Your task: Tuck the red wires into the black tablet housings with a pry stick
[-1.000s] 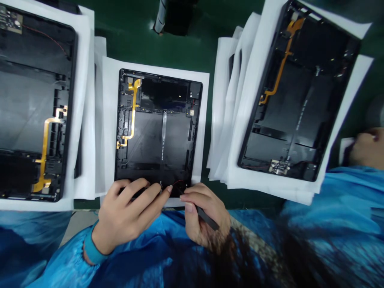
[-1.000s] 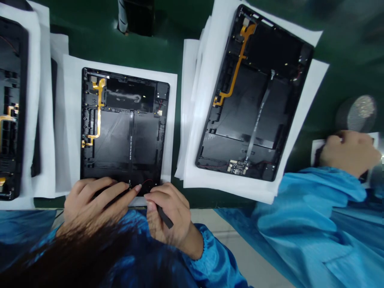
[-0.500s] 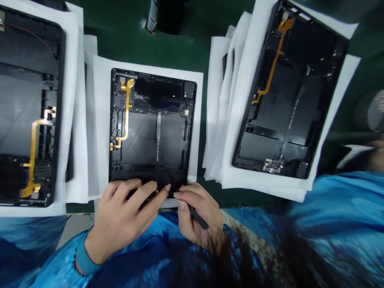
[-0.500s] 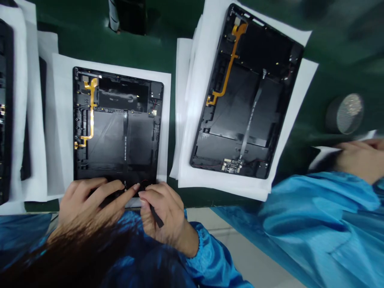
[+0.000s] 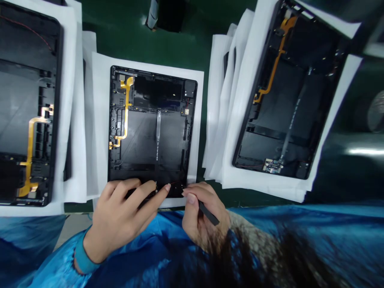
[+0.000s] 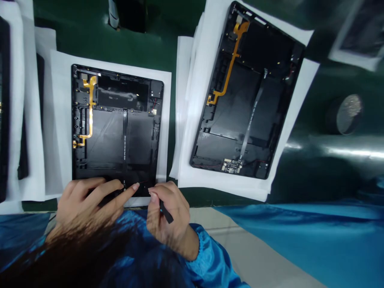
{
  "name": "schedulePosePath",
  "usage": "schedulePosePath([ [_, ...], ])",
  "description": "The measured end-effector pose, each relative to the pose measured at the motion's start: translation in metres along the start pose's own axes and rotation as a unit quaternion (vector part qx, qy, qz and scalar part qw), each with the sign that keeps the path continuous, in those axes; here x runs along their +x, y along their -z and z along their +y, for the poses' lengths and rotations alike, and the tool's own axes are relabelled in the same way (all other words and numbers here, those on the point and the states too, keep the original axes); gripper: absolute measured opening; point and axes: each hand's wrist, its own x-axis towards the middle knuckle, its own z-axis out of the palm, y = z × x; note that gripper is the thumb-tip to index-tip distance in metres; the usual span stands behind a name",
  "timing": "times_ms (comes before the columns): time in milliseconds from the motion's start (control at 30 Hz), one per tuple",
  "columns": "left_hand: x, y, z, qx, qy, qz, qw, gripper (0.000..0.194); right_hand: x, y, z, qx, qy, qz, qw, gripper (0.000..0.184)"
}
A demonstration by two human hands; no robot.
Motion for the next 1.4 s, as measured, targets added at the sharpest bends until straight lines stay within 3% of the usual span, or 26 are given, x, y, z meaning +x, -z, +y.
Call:
schedulePosePath([
  [367,0.002,0.000,0.001,0.006,0.005,-0.018,1.000,0.030,-0.003,-0.001,0.003,0.047,0.019,-0.045,0.998,0.027],
  [1033,-0.002,-0.003,0.001,0.003,0.003,-0.011,1.000,0.032,-0.003,-0.003,0.004,0.041,0.020,-0.044,0.998,0.027],
  [1400,-0.001,-0.003,0.002,-0.006,0.011,-0.011,1.000,0.031,-0.006,-0.011,0.004,0.039,0.020,-0.013,0.999,0.032],
])
